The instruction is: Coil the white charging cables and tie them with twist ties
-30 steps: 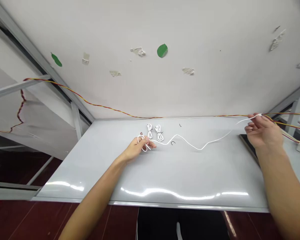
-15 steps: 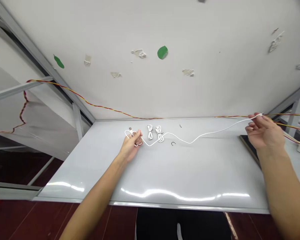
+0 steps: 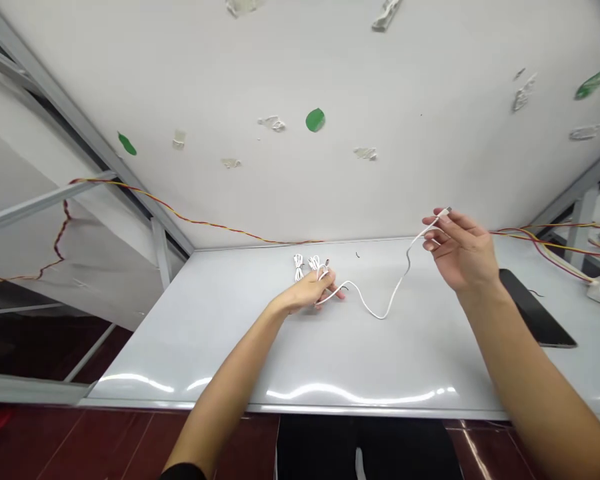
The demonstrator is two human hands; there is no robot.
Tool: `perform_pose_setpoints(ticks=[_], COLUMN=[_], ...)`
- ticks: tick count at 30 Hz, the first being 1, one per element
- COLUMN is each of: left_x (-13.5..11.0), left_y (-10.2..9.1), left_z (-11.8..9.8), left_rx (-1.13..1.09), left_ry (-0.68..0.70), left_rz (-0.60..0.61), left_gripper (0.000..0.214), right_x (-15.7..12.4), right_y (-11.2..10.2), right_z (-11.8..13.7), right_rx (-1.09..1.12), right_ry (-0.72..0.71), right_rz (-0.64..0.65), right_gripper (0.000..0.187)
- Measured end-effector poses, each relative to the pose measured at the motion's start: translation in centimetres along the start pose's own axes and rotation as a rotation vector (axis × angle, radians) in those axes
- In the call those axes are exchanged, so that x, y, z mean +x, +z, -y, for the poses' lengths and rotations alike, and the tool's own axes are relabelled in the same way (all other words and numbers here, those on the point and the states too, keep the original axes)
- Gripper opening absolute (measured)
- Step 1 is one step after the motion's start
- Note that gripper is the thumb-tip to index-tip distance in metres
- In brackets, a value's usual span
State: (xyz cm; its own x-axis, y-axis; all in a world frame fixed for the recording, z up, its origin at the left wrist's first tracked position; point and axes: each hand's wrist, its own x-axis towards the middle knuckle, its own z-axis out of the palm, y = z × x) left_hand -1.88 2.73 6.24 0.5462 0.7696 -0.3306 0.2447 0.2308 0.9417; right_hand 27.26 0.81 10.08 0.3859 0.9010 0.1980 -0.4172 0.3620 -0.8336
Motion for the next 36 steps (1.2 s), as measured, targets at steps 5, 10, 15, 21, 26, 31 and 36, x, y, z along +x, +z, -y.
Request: perform_pose_setpoints(ticks=[5,10,15,21,26,31,36], left_x=[0.0,-0.2,0.5,0.0,0.9,0.7,0.1], left_y=[0.7,0.3,0.8,0.5,0.8,0.7,1.2], left_z=[1.1,2.2,2.2,1.2,2.3,3.0,3.2], left_rx=[-0.083,-0.118,-0.401,-0.599,-0.344,0.260,0.699], left_ry=[-0.021,0.090,0.261,0.299,0.295,0.231,0.351], left_rz=[0.138,0.083,-0.265,-0.189,-0.307,-0.369,-0.328], left_gripper=[0.059,0.054,0.028,0.031,0.049,0.061,0.030], right_x=[0.6,1.8,2.3,1.9,1.4,1.0,0.7], right_y=[-1.6,-4.1,-4.9,-4.2,-3.5,-3.1,-2.7], right_z=[-1.6,-1.7,-1.9,-2.5,-2.8,-3.3,-3.4], right_rx=[0.006,0.019,0.041,0.053,0.029,-0.013,-0.007], right_ry=[-0.054,0.020,0.047,0.121,0.141,0.080,0.031], right_rz=[-0.084,-0.247,-0.281,-0.259,-0.192,-0.131,-0.104], right_gripper=[0.016,0.017,0.014,0.014,0.024,0.029,0.030])
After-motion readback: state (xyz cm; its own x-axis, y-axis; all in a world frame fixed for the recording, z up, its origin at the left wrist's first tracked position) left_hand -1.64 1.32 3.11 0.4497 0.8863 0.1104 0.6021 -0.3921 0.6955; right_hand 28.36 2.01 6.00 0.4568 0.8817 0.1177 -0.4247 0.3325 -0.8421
